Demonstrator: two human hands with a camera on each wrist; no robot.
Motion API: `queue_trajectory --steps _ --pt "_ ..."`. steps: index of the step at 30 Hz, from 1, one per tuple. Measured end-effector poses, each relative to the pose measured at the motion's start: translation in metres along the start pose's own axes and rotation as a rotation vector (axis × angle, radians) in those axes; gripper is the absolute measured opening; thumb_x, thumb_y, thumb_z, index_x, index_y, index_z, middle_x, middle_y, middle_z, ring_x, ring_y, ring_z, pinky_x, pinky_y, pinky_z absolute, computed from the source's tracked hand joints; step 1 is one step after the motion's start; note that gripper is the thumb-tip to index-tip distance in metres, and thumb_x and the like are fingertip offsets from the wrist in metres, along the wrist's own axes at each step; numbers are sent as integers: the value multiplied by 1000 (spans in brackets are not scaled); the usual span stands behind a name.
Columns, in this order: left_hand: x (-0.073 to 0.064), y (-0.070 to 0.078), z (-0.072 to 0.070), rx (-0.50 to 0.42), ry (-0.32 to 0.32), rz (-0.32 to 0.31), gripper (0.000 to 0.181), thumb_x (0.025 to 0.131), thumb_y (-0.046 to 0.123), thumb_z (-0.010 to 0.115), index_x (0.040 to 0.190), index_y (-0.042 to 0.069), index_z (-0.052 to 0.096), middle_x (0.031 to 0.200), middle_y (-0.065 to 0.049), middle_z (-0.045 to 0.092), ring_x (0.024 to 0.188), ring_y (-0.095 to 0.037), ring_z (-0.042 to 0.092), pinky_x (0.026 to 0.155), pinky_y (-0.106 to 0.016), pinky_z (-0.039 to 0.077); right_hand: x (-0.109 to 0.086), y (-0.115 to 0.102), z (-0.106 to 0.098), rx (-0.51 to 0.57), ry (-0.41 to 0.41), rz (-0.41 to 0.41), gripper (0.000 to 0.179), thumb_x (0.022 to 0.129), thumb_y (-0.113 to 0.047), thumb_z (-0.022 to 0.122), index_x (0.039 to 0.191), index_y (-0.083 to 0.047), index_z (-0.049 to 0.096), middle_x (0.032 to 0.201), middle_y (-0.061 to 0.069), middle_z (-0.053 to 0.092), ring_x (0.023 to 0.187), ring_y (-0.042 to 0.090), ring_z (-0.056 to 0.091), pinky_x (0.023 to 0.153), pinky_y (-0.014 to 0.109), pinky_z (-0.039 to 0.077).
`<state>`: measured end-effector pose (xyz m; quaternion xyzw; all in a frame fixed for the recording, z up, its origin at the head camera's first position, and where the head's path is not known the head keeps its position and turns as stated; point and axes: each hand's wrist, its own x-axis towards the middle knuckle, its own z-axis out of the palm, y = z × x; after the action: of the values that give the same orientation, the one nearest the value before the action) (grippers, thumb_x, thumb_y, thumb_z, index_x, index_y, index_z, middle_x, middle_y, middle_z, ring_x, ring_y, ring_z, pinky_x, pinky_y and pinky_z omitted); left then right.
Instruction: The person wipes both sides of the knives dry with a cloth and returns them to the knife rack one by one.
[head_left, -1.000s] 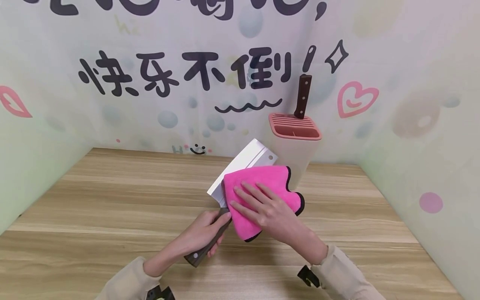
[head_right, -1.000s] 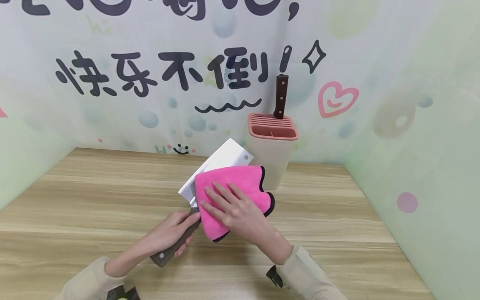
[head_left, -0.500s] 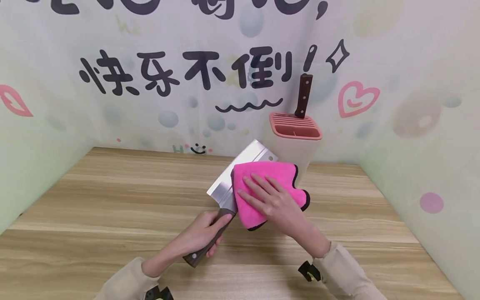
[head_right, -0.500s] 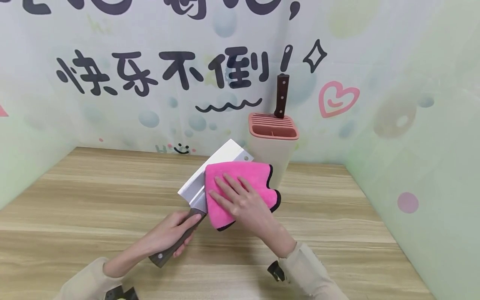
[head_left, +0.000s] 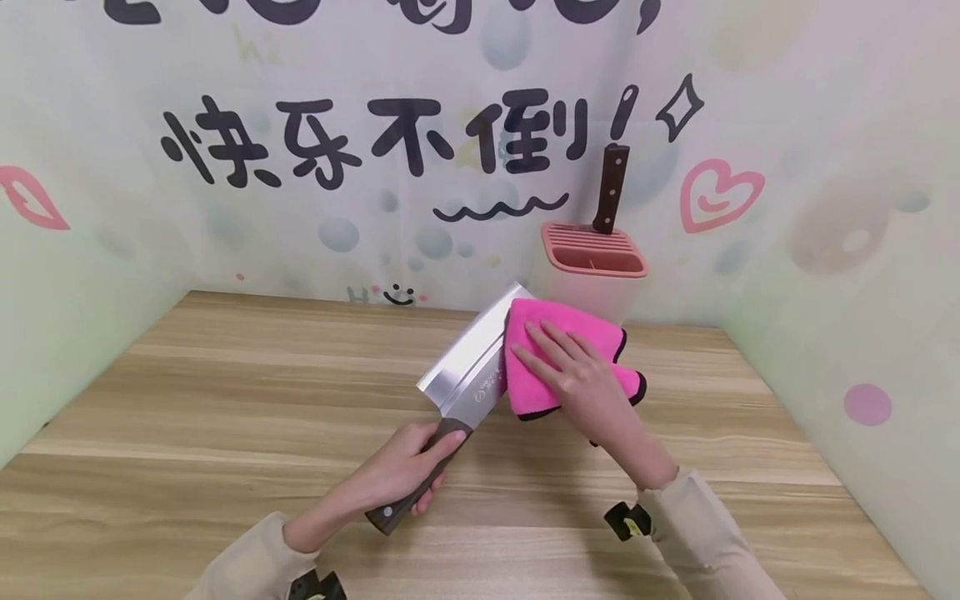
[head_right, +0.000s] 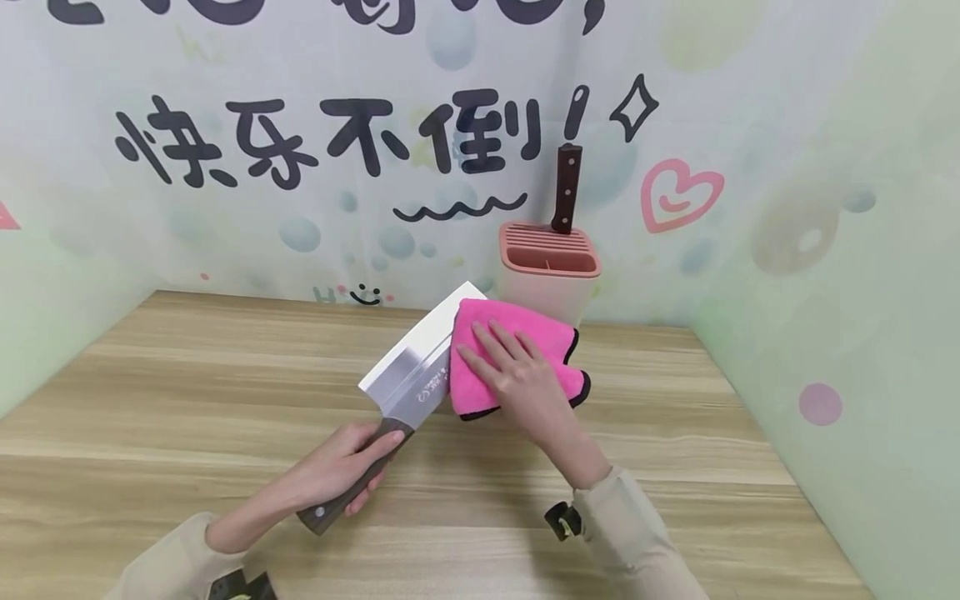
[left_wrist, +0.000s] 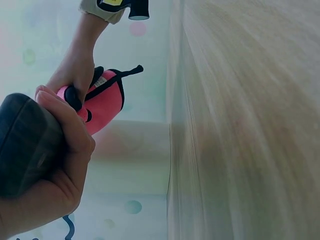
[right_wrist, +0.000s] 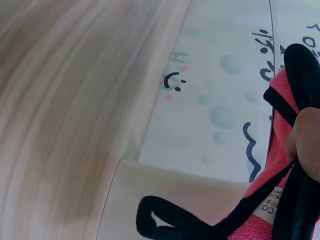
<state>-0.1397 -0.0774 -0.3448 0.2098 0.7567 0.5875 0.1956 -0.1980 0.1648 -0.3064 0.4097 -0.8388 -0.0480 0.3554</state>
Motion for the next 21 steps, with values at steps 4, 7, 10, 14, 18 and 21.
queue_trajectory --steps 4,7,10,14,18,21 --pt "0 1 -1 9 -11 1 43 95 35 39 101 -7 46 55 -4 47 36 -12 46 33 -32 43 -2 6 0 23 -3 44 53 70 5 70 120 -7 56 124 18 51 117 33 44 94 43 40" --pt "-1 1 -1 11 -16 2 45 95 35 39 108 -8 45 55 -4 47 36 -12 46 33 -30 42 -4 9 1 39 8 67 51 72 6 68 119 -6 57 124 19 50 117 35 44 94 44 40" --pt "-1 1 -1 15 -19 1 45 95 35 39 108 -8 46 55 -4 47 36 -12 46 33 -28 41 -5 11 2 44 16 90 48 73 7 65 119 -6 57 124 20 50 117 35 44 94 45 39" --pt "-1 1 0 16 -17 2 44 94 35 40 102 -7 47 54 -4 47 35 -12 45 32 -28 41 -6 11 3 21 31 102 46 74 8 64 117 -6 58 123 20 51 116 35 45 92 45 41" --pt "-2 0 0 16 -16 10 44 95 34 40 107 -8 46 54 -4 47 35 -12 45 32 -29 41 -6 11 3 -37 39 77 44 73 7 65 115 -6 60 121 20 53 113 35 47 89 45 43" --pt "-2 -1 1 19 -17 17 45 95 33 39 110 -8 45 53 -4 47 34 -12 45 31 -30 41 -5 9 1 -76 24 68 45 73 5 66 115 -7 60 121 19 53 113 34 48 89 44 44"
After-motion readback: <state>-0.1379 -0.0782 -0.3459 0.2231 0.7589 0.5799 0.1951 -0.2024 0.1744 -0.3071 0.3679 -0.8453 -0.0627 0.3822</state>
